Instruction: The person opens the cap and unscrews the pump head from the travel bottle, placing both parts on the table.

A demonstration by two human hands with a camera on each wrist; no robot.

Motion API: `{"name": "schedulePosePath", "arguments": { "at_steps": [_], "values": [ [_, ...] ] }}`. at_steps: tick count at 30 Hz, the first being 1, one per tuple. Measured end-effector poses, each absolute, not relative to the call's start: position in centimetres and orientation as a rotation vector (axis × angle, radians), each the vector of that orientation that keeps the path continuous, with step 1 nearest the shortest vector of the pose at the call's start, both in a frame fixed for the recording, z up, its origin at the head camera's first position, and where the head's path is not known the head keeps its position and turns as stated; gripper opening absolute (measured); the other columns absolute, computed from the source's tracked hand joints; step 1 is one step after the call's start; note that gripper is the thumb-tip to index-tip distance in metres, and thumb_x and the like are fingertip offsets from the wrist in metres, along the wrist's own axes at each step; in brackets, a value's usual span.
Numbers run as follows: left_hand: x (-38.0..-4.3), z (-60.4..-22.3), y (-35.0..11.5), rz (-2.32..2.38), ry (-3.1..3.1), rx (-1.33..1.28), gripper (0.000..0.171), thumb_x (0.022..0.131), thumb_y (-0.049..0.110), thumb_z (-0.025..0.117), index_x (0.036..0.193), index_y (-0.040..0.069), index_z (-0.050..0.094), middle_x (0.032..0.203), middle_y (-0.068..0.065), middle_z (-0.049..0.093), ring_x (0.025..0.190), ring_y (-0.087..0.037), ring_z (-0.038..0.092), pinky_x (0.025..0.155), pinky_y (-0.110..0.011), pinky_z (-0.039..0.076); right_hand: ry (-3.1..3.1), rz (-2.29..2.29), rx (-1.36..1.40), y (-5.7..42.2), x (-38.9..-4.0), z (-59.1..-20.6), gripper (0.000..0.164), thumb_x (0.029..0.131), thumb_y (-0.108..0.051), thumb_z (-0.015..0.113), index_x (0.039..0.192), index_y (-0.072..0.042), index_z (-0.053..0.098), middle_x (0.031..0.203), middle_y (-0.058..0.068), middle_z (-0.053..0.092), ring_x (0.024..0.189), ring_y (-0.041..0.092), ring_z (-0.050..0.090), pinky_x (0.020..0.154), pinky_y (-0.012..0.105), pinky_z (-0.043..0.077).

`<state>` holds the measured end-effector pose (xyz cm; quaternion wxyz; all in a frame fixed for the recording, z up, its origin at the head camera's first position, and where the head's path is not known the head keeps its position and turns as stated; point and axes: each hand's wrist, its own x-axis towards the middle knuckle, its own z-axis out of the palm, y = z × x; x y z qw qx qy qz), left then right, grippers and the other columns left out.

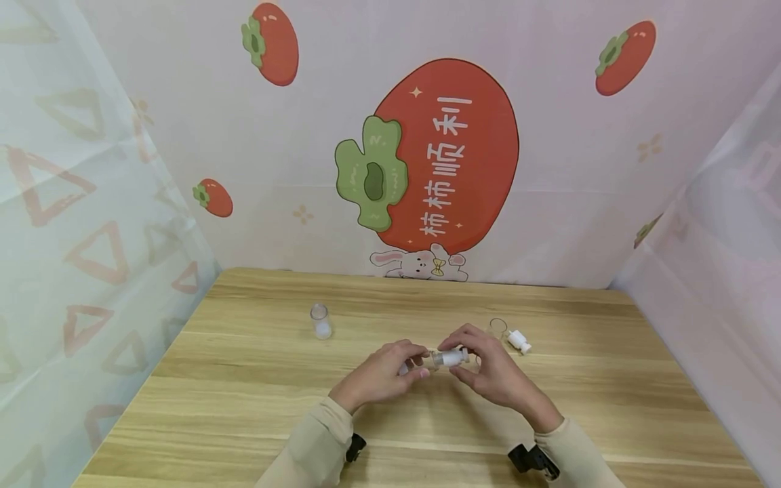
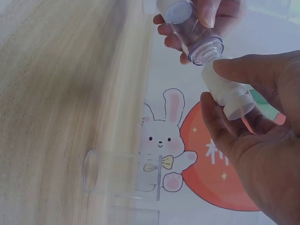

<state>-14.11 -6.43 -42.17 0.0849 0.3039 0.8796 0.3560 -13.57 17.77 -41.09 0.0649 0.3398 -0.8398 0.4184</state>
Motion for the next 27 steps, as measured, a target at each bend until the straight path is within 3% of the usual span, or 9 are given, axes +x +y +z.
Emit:
{"name": "schedulePosePath", "arguments": {
  "at_steps": [14,27],
  "values": [
    [-14.1,-42.5,-7.0,1.077,2.702,0.831,0.035,0.096,0.027,0.072,0.126,0.010,0.068,0.111,-0.002,0.068,0.098,-0.013,0.061,0.086,-0.031,0.052,-2.538,1.235,0.903,18.5,-13.4,-41.0,0.037,0.081,0.009,0.080,0.110,-0.012,0.072,0.109,-0.001,0.062,0.099,0.017,0.062,0.086,0.038,0.058],
    [-13.9,-42.2,-7.2,1.087,2.731,0.807,0.035,0.095,0.024,0.072,0.125,0.006,0.068,0.112,-0.005,0.068,0.100,-0.017,0.063,0.089,-0.036,0.053,-2.522,1.203,0.789,19.8,-13.5,-40.9,0.030,0.084,0.003,0.080,0.110,-0.008,0.071,0.108,0.002,0.062,0.095,0.017,0.064,0.078,0.033,0.060]
  ]
}}
